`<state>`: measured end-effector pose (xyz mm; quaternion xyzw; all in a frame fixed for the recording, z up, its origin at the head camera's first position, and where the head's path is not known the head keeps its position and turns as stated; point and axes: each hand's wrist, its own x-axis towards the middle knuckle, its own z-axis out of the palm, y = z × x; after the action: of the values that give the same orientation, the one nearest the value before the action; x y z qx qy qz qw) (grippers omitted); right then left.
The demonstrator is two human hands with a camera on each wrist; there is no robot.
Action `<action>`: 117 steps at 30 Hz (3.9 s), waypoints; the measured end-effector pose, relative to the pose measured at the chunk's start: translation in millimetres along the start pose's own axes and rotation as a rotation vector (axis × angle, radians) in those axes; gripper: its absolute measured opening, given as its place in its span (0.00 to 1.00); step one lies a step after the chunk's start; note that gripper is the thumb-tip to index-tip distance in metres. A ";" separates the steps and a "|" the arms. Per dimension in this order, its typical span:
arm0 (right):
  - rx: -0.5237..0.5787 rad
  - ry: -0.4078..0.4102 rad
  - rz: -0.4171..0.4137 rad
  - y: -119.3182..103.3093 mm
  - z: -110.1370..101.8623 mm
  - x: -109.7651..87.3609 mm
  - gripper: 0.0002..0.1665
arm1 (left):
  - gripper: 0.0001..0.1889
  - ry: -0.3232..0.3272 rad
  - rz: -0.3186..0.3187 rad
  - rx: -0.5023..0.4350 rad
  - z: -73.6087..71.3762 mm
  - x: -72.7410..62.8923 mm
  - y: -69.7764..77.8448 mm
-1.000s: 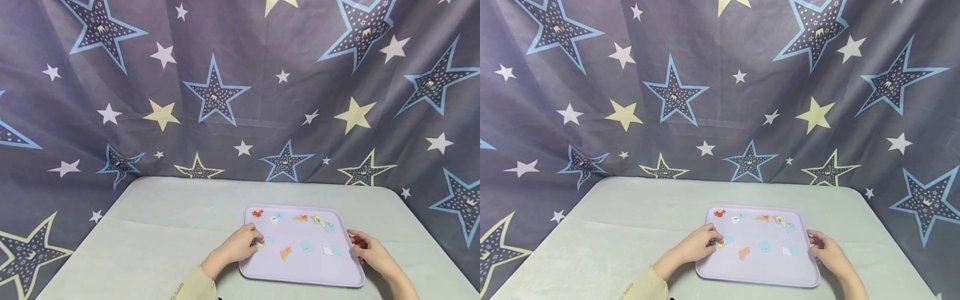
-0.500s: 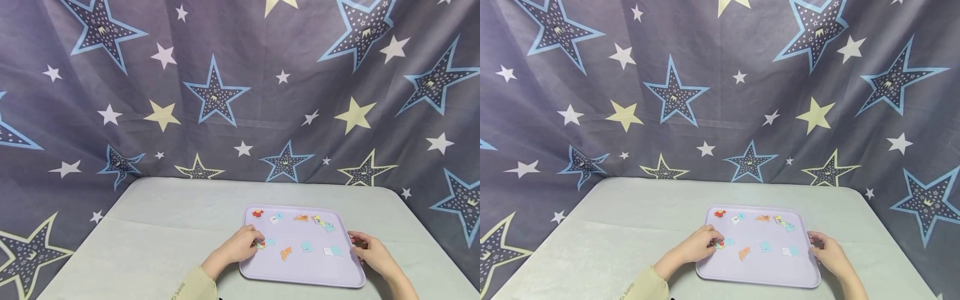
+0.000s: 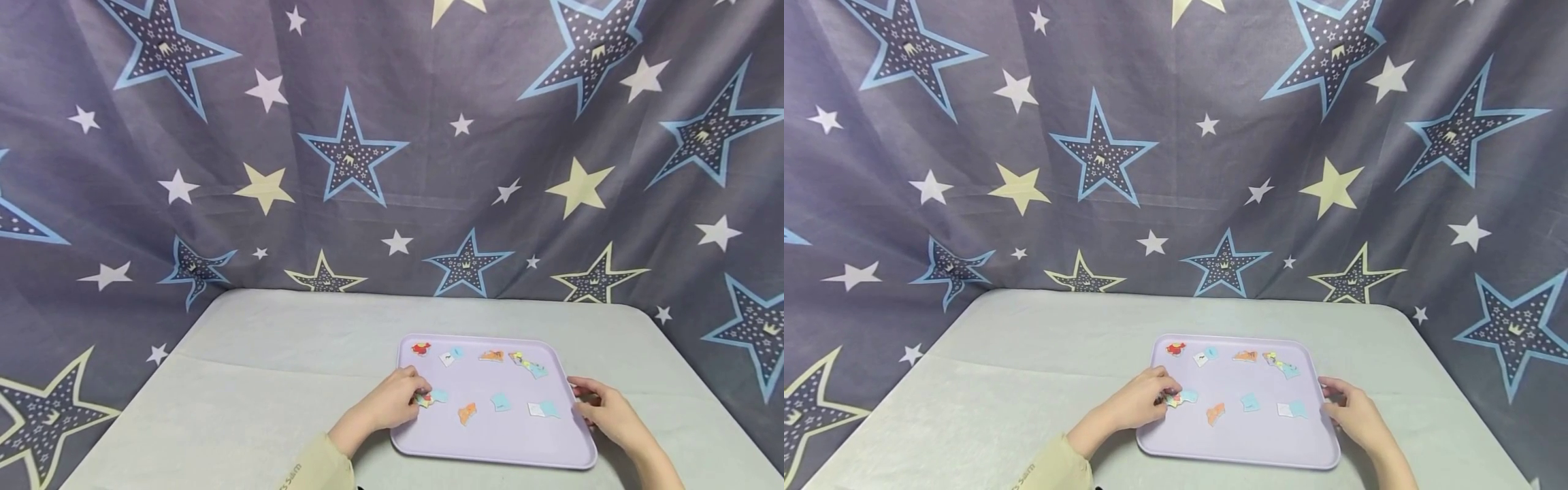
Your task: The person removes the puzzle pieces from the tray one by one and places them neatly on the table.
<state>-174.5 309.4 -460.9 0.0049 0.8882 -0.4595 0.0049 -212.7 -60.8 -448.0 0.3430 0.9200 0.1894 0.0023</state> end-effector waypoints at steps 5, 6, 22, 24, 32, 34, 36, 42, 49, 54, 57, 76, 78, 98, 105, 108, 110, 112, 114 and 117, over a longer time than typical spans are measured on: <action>0.021 -0.023 -0.032 1.3 -3.3 1.6 0.29 | 0.17 0.036 -0.011 0.009 -5.5 0.4 -2.2; 0.025 -0.031 -0.038 1.6 -4.1 1.9 0.29 | 0.17 0.044 -0.014 0.007 -6.8 0.1 -2.9; 0.037 -0.043 -0.036 4.8 -4.3 2.2 0.29 | 0.17 0.109 -0.058 -0.006 -27.6 -6.0 -18.9; 0.035 -0.041 -0.039 4.5 -4.2 2.1 0.29 | 0.17 0.121 -0.046 -0.004 -29.1 -6.3 -20.6; 0.038 -0.043 -0.048 5.8 -4.3 1.2 0.29 | 0.17 0.165 -0.039 -0.018 -34.5 -8.0 -32.7; 0.038 -0.041 -0.047 6.2 -4.3 1.0 0.29 | 0.18 0.165 -0.043 -0.027 -36.4 -8.8 -37.1; 0.038 -0.037 -0.046 6.1 -4.2 0.8 0.29 | 0.18 0.163 -0.047 -0.021 -38.5 -9.8 -41.6; 0.035 -0.035 -0.033 5.9 -4.7 -0.3 0.29 | 0.18 0.159 -0.056 -0.003 -44.9 -13.3 -53.4; 0.044 -0.031 -0.043 6.5 -4.7 -0.5 0.29 | 0.19 0.169 -0.104 -0.005 -47.4 -17.4 -66.9; 0.040 -0.018 -0.053 6.9 -4.4 -0.5 0.29 | 0.19 0.166 -0.143 -0.019 -45.3 -19.5 -73.8; 0.037 -0.017 -0.049 6.9 -4.6 -0.2 0.28 | 0.19 0.162 -0.155 -0.026 -44.1 -19.4 -78.3; 0.048 -0.051 -0.025 8.2 -5.9 1.4 0.29 | 0.17 0.131 -0.171 -0.018 -41.7 -14.2 -102.9; 0.050 -0.053 -0.028 8.9 -5.8 1.8 0.29 | 0.17 0.121 -0.188 -0.022 -41.6 -13.8 -105.4; 0.053 -0.075 -0.024 8.9 -9.1 -0.9 0.30 | 0.16 0.117 -0.205 -0.049 -39.4 -12.5 -109.4; 0.062 -0.068 -0.034 8.8 -8.0 -0.8 0.30 | 0.17 0.114 -0.239 -0.046 -38.6 -11.2 -108.6; 0.062 -0.070 -0.029 8.7 -8.0 -1.0 0.30 | 0.17 0.115 -0.255 -0.065 -38.3 -11.3 -108.3; 0.063 -0.073 -0.022 8.6 -8.1 -1.3 0.30 | 0.17 0.115 -0.265 -0.072 -38.0 -11.5 -108.4; 0.063 -0.074 -0.016 8.3 -8.1 -1.8 0.30 | 0.17 0.116 -0.269 -0.076 -37.6 -11.7 -108.3; 0.061 -0.073 -0.013 8.1 -8.1 -2.2 0.30 | 0.17 0.117 -0.267 -0.084 -37.4 -11.6 -108.3; 0.056 -0.073 -0.014 7.6 -8.5 -1.8 0.30 | 0.17 0.122 -0.262 -0.112 -37.4 -11.5 -109.0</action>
<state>-172.6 320.7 -462.2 -0.0177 0.8742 -0.4840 0.0338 -277.6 -156.6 -452.9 0.2074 0.9433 0.2592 -0.0100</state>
